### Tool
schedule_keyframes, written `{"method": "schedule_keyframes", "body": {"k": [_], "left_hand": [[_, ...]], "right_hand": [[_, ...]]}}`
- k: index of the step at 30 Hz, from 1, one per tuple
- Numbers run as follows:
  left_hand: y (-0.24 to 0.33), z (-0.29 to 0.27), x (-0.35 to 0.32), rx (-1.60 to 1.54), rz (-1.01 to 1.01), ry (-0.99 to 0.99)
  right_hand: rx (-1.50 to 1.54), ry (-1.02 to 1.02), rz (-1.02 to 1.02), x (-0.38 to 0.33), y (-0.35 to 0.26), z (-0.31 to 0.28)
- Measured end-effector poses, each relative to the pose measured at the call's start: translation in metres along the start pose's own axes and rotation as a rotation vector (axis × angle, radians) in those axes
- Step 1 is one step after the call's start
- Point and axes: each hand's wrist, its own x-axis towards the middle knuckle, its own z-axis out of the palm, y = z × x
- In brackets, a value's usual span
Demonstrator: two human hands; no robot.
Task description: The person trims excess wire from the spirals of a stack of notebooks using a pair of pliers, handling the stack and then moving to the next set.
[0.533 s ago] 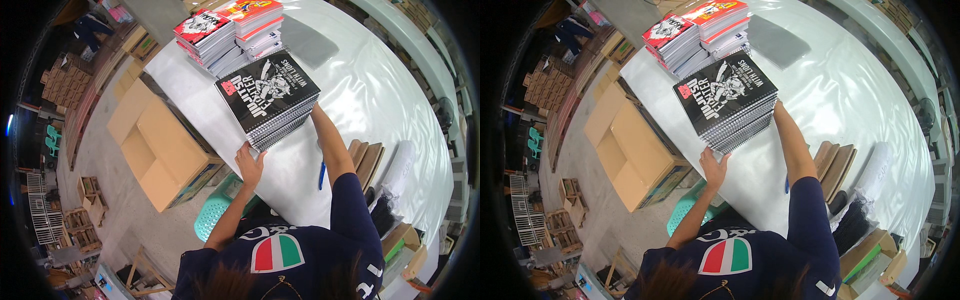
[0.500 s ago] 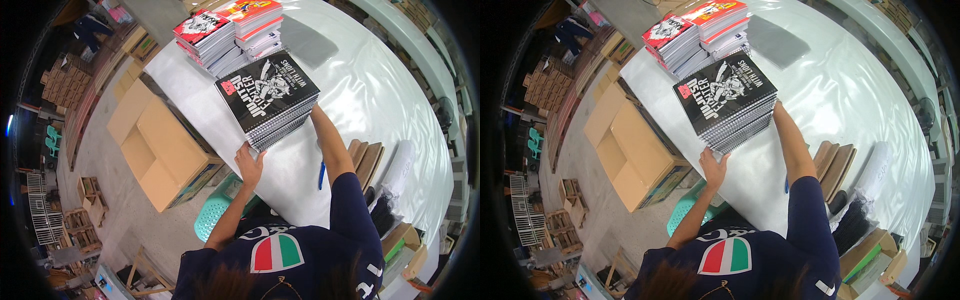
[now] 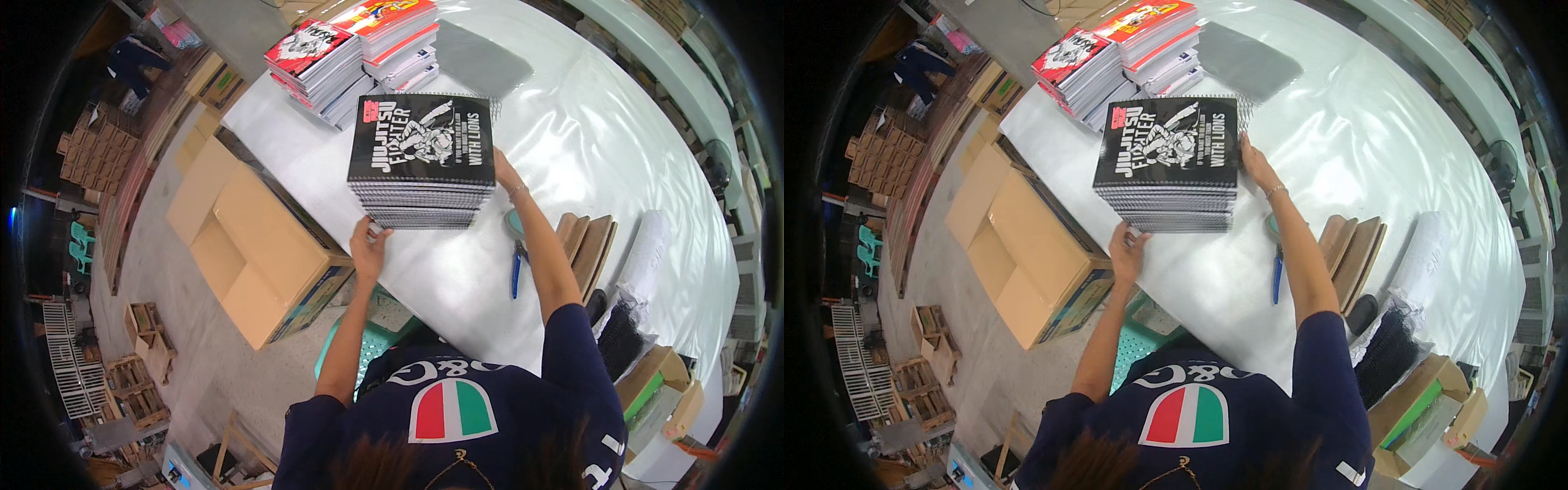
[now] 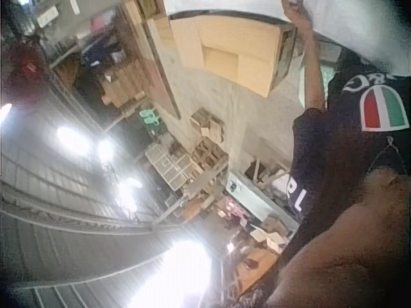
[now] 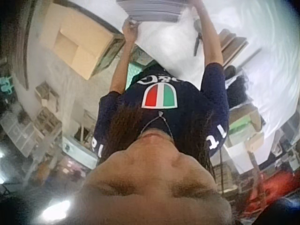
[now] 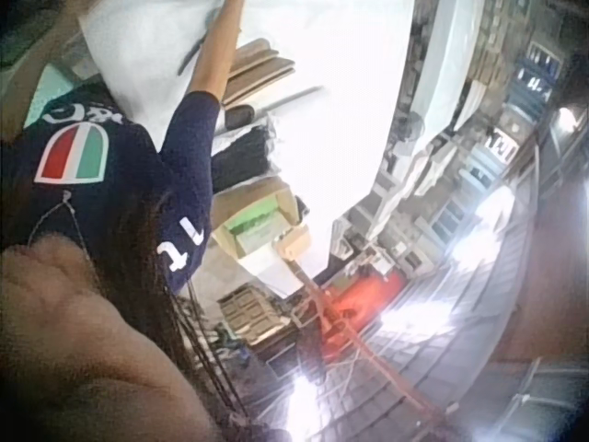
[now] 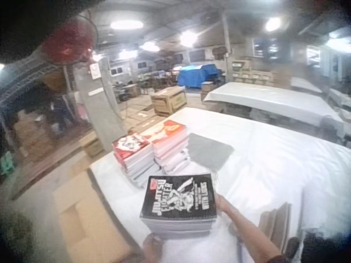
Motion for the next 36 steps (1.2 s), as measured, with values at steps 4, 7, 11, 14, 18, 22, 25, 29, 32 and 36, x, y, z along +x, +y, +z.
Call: {"method": "schedule_keyframes", "body": {"k": [4,7,11,14,18,22,25,29,32,36], "left_hand": [[-0.008,-0.012,0.031,-0.054,-0.031,0.093],[-0.014,-0.019,0.065,0.067,-0.078,0.006],[-0.018,-0.01,0.115,0.079,-0.037,-0.111],[-0.027,0.0,0.143,0.031,0.001,-0.13],[-0.029,0.018,0.161,-0.046,-0.003,-0.186],[-0.037,0.013,0.178,-0.116,-0.06,-0.229],[-0.038,0.017,0.189,-0.173,-0.108,-0.279],[-0.039,0.014,0.198,-0.253,-0.175,-0.328],[-0.04,0.008,0.201,-0.313,-0.227,-0.359],[-0.035,0.0,0.2,-0.409,-0.293,-0.388]], "right_hand": [[-0.125,0.112,-0.031,-0.057,0.001,0.0],[-0.113,0.086,0.01,-0.108,-0.008,0.001],[-0.185,0.131,-0.006,-0.167,-0.002,0.021],[-0.09,0.027,0.149,-0.198,-0.024,0.042],[0.354,0.052,0.208,-0.234,-0.013,0.081],[0.504,0.017,0.18,-0.254,-0.025,0.12],[0.682,-0.035,0.196,-0.259,-0.023,0.146],[0.817,-0.072,0.192,-0.257,-0.029,0.166],[0.775,-0.101,0.22,-0.254,-0.034,0.167],[0.805,-0.115,0.125,-0.255,-0.036,0.176]]}}
